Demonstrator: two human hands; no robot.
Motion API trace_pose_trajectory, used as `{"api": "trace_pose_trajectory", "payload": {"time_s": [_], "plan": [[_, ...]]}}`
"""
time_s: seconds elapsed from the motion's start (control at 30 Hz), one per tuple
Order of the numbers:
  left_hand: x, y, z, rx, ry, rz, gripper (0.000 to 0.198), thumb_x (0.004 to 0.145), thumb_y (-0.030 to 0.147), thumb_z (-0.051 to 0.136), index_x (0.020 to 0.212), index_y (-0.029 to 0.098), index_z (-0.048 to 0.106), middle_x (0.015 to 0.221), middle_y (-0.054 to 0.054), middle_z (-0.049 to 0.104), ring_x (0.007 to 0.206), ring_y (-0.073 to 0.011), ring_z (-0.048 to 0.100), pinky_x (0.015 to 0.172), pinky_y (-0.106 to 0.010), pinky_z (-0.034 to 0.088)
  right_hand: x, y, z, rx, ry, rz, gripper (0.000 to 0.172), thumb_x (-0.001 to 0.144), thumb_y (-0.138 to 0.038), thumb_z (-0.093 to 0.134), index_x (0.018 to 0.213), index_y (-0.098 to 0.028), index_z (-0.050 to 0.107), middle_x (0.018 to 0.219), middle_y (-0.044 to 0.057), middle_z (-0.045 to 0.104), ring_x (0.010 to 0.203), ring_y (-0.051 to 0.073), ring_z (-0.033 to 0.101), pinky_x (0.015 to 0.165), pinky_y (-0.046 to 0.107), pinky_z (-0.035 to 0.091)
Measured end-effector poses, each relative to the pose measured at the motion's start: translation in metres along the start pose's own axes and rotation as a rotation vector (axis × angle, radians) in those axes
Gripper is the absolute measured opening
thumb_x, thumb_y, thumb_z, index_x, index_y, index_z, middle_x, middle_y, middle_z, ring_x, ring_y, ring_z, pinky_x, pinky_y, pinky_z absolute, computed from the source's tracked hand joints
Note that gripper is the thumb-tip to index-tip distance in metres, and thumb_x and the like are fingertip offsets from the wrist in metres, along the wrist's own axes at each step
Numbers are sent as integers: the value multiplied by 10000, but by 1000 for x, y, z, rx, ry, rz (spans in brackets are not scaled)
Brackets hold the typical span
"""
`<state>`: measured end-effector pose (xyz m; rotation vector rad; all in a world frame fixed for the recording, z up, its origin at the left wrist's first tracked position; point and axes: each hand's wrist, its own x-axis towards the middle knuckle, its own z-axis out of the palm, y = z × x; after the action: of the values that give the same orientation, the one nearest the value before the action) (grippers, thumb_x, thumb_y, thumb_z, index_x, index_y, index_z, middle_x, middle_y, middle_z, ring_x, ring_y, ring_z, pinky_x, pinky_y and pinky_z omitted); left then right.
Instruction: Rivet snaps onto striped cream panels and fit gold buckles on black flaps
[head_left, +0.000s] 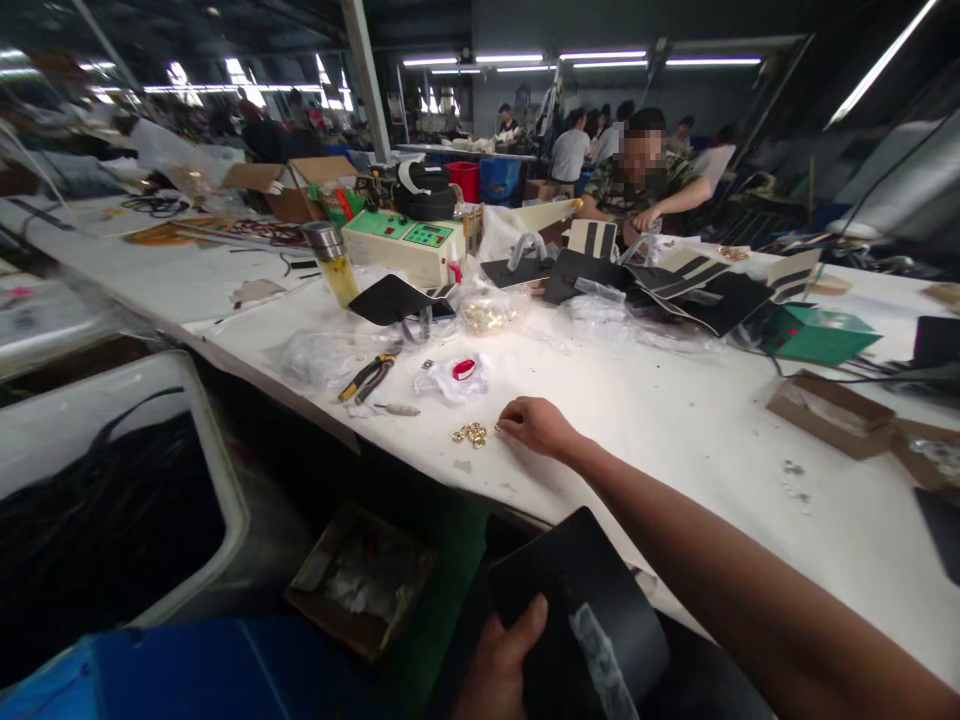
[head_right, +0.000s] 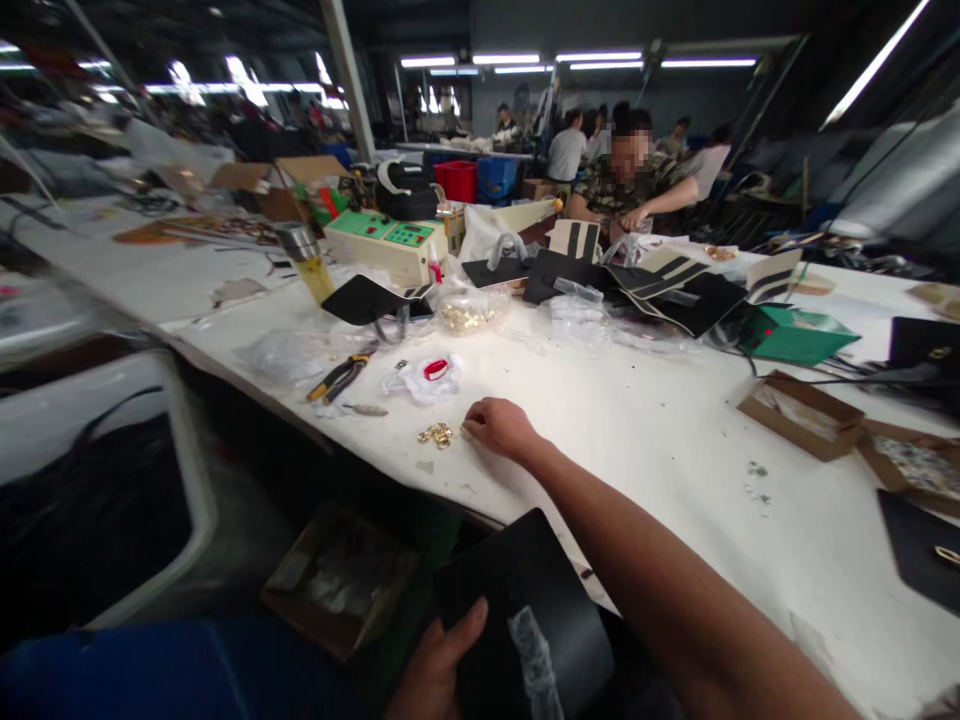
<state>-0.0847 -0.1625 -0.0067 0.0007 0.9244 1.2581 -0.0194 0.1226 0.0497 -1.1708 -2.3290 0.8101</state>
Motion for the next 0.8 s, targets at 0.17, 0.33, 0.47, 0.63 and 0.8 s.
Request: {"api": "trace_pose_trajectory", "payload": {"time_s": [0.17,0.33,0.47,0.63,0.8], "plan": [[-11,17,22,125,58,145,642,821,428,927,1376,172,732,1368,-146,770,1406,-366,643,1287,-531,414,-111,-21,-32,279,278,43,209,1024,-390,710,974,-203,791,930,47,775,808,195,697,733,295,543],[-13,16,47,204,-45,183,634,859,453,881,1392,148,724,1278,-146,806,1288,-369,724,1169,-521,546,-238,-40,-35,419,387,5,84,1010,-312,774,995,-254,833,963,41,782,883,197,729,793,310,581],[-23,0,63,410,-10,189,644,811,552,894,1280,123,791,1102,-149,848,1136,-387,786,995,-467,646,-285,-39,-23,411,490,-16,84,1018,-241,774,1066,-264,838,977,44,788,909,192,736,806,313,606],[-38,-20,72,707,-83,291,588,886,611,815,1260,157,806,1258,-120,818,1233,-336,751,1023,-353,616,-308,-34,-29,356,630,-79,149,1016,-185,767,1129,-258,830,991,47,788,930,190,729,808,314,614],[-53,-33,84,861,-72,388,626,911,677,752,1257,159,812,1258,-129,817,1326,-355,698,1037,-360,622,-331,-34,-42,216,659,-135,170,1032,-150,731,1164,-233,798,995,55,776,910,184,728,783,309,601]]}}
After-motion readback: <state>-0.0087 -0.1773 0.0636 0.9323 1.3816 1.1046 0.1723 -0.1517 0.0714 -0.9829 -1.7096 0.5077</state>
